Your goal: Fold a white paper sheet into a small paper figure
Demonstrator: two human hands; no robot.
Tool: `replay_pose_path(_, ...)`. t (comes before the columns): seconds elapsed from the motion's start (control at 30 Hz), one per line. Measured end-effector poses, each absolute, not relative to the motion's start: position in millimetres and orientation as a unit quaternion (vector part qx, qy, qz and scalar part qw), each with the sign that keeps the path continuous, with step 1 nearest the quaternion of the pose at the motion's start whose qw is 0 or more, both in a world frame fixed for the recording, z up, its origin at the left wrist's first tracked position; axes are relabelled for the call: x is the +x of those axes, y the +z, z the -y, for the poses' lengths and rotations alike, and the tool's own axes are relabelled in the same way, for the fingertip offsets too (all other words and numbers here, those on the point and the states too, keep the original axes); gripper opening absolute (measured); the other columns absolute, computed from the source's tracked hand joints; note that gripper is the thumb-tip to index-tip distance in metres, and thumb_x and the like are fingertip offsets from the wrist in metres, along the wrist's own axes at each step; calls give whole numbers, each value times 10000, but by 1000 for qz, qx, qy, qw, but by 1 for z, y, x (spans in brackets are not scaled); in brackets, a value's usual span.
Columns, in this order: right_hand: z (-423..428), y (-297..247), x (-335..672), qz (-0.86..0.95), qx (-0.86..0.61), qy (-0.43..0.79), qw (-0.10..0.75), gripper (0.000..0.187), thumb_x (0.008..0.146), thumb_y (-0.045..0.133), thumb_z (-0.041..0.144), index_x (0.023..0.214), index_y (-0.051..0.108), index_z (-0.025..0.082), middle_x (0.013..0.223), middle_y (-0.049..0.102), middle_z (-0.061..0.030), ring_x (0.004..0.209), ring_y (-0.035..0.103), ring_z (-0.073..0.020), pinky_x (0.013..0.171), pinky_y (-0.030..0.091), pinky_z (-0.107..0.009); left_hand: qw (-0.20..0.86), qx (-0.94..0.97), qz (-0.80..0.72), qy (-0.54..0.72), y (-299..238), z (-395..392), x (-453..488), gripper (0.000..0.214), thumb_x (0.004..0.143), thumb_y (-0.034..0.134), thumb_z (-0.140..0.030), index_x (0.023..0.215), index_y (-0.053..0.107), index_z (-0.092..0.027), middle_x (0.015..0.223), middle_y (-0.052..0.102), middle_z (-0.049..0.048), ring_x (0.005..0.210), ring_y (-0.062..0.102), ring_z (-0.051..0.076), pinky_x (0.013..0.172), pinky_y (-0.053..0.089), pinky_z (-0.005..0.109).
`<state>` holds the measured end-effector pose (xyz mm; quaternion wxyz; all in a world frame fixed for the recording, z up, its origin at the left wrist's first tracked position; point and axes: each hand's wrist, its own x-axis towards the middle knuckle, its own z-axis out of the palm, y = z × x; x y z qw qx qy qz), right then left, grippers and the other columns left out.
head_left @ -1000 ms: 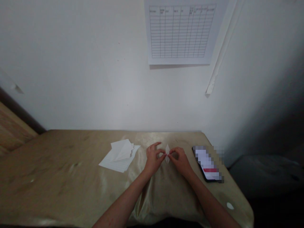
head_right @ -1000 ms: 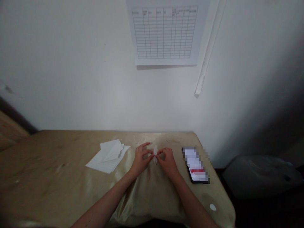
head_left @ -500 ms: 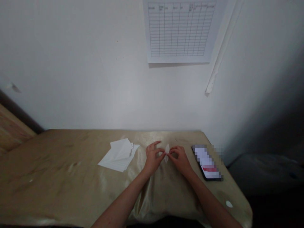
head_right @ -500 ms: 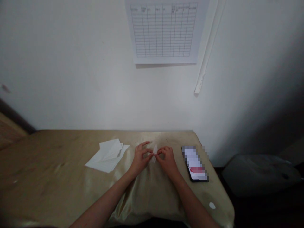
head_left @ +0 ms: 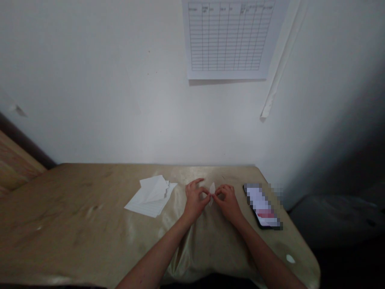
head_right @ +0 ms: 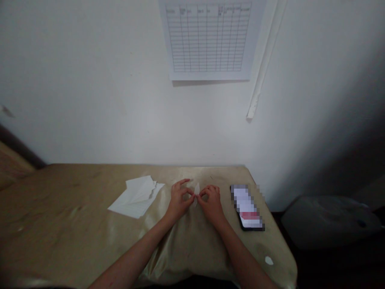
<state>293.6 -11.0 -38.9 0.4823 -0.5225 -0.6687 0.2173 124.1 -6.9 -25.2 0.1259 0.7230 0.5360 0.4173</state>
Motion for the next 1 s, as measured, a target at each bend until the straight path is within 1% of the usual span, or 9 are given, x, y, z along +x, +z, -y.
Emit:
replay_pose_path(0.1,11,-38,293,660,-528,228,484,154,815,721,305,689,655,246,922,675,-65,1082,529,-283,1007,407,-432,126,725,-531,420,-23,8,124,79,772,794,-177,749,740,-230,1369,601,61,1290,484,289,1135,335,539)
replay_pose_path(0.27,12,-38,293,652,-522,240,495,195,832,722,394,714,693,241,953,680,-70,1087,526,-276,1021,399,-431,108,729,-522,429,-22,10,124,82,785,783,-165,757,739,-230,1358,613,58,1278,498,280,1138,338,542)
replay_pose_path(0.43,10,-41,295,648,-517,252,499,206,833,720,426,733,717,246,932,676,-70,1087,525,-279,1024,400,-440,102,735,-523,420,-21,11,124,77,799,776,-177,797,762,-253,1380,602,54,1300,487,290,1171,295,592)
replay_pose_path(0.6,9,-44,295,639,-521,247,509,183,826,722,405,742,732,242,958,683,-83,1093,523,-290,1017,410,-449,86,748,-521,403,-20,13,126,115,809,768,-172,854,778,-277,1388,603,55,1320,486,290,1194,223,646)
replay_pose_path(0.7,9,-45,294,641,-522,235,511,154,830,717,375,759,738,240,982,685,-86,1099,521,-289,1020,414,-450,89,743,-529,400,-20,13,126,99,810,764,-168,837,765,-264,1381,611,55,1317,493,292,1199,188,667)
replay_pose_path(0.87,10,-44,292,651,-524,224,502,92,817,723,314,760,730,241,995,683,-81,1099,525,-285,1022,417,-450,107,724,-540,416,-21,12,127,88,794,768,-156,791,747,-241,1360,623,64,1295,503,295,1181,248,638)
replay_pose_path(1.0,10,-43,292,650,-527,225,499,107,807,732,296,715,719,244,981,682,-76,1099,520,-281,1026,413,-447,109,727,-534,418,-21,12,127,100,778,772,-140,766,741,-234,1357,621,65,1298,497,295,1180,256,631)
